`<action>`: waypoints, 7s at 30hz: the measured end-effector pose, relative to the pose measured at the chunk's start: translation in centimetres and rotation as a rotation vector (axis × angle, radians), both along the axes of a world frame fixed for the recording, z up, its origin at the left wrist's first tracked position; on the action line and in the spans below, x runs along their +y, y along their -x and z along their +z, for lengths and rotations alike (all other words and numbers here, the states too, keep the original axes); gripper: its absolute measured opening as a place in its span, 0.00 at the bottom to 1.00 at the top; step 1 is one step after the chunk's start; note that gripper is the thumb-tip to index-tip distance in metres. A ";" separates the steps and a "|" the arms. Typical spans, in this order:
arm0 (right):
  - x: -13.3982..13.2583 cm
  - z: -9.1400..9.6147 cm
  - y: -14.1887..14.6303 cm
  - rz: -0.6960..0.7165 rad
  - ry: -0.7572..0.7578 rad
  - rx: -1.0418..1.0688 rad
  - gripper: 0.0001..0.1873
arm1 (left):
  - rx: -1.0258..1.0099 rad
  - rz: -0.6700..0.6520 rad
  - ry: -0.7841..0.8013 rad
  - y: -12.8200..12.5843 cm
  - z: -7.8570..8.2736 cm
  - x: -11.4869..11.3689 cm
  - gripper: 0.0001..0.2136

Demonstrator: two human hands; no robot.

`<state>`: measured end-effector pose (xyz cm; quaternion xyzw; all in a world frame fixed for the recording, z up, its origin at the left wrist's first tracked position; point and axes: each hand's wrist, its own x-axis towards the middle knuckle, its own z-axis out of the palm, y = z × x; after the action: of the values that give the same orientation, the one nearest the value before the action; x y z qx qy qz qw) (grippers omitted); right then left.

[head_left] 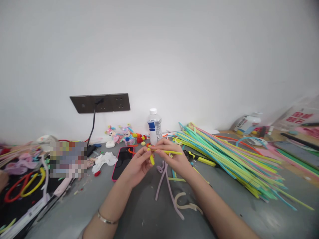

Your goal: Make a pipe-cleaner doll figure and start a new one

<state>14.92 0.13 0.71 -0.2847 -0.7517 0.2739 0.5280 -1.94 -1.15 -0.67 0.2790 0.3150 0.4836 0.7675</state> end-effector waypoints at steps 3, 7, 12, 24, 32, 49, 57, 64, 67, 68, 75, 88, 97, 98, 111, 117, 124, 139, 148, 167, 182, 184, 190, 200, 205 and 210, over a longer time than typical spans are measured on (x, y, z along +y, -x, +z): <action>0.0 -0.2 0.2 0.017 -0.004 -0.016 0.13 | -0.034 0.086 -0.001 -0.1 -0.2 0.2 0.19; 0.1 -0.5 0.5 -0.007 0.012 0.004 0.09 | -0.053 0.170 -0.008 -0.2 -0.3 0.5 0.18; -0.2 -0.3 0.5 0.060 0.096 -0.015 0.11 | -0.043 0.239 0.019 -0.2 0.0 0.7 0.14; 0.8 -0.9 0.1 -0.057 0.328 0.118 0.12 | 0.172 0.223 -0.112 -0.4 0.0 0.4 0.18; 0.8 0.4 -2.0 0.250 0.517 0.068 0.13 | 0.197 -0.106 -0.075 0.3 0.1 0.0 0.19; -0.7 1.5 -2.0 0.498 0.650 -0.029 0.10 | 0.136 -0.636 -0.013 1.0 -0.6 -0.7 0.18; 0.4 0.7 -1.6 0.090 0.428 -0.097 0.05 | 0.205 -0.290 -0.004 0.2 -0.5 -0.2 0.16; 0.3 -0.4 -0.6 0.000 0.341 -0.036 0.07 | 0.185 -0.056 0.053 -0.1 -0.7 0.4 0.18; 0.3 -0.6 -0.4 0.054 0.317 -0.033 0.09 | 0.156 0.013 0.030 0.0 -0.7 0.6 0.19; 0.3 -0.6 -0.4 0.068 0.309 -0.035 0.09 | 0.142 0.036 0.019 0.0 -0.8 0.7 0.19; 0.4 -1.3 0.2 0.084 0.188 -0.074 0.15 | 0.063 0.164 -0.014 -0.1 -1.0 0.9 0.21; 1.3 -1.3 -1.2 0.038 0.258 -0.046 0.10 | 0.295 0.030 -0.191 0.2 -0.4 0.3 0.18; 1.5 -0.9 -1.4 0.061 0.305 -0.057 0.09 | 0.427 -0.038 -0.263 0.6 -0.6 0.5 0.16; 1.3 -0.7 -1.4 0.081 0.321 -0.057 0.10 | 0.417 -0.064 -0.234 0.7 -0.4 0.4 0.17; 0.6 0.1 -1.6 0.205 0.390 -0.092 0.17 | 0.321 -0.214 -0.123 1.2 -0.1 0.2 0.15; 0.8 -0.2 -1.6 0.117 0.314 -0.125 0.11 | 0.326 -0.189 -0.098 1.0 0.1 0.2 0.15; 1.1 -0.6 -1.5 0.114 0.239 -0.124 0.06 | 0.344 -0.120 -0.063 0.9 0.0 0.2 0.17; 1.2 -1.3 -1.0 -0.042 0.094 -0.224 0.04 | 0.544 0.042 -0.339 0.1 -0.7 0.2 0.12; 0.9 -1.8 -0.1 -0.238 -0.173 -0.385 0.06 | 0.545 0.184 -0.305 -0.5 -1.7 0.3 0.14; 0.6 -2.4 0.5 -0.340 -0.178 -0.306 0.08 | 0.528 0.252 -0.385 -1.0 -1.2 0.0 0.11; 0.2 -2.3 1.2 -0.342 -0.041 -0.118 0.06 | 0.459 0.313 -0.397 -0.6 -1.6 0.3 0.11; -0.1 -2.2 1.5 -0.330 0.001 -0.096 0.06 | 0.534 0.362 -0.493 -0.5 -1.6 0.2 0.08; -1.1 -2.0 2.6 -0.296 0.110 -0.009 0.09 | 0.794 0.542 -0.738 -0.1 -2.1 0.0 0.04; -0.3 -2.0 2.1 -0.195 0.328 0.187 0.10 | 0.815 0.526 -0.978 -0.5 -2.2 0.3 0.04; -0.4 -1.8 2.1 -0.240 0.326 0.164 0.09 | 0.815 0.482 -0.859 -0.6 -2.3 0.1 0.08; -0.5 -1.6 2.2 -0.196 0.380 0.179 0.11 | 0.712 0.443 -0.662 -0.4 -2.2 0.1 0.18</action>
<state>12.75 -0.34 -0.93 -0.4254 -0.6057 0.3820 0.5535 -1.53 -1.01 -2.86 0.5800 0.4379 0.5830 0.3633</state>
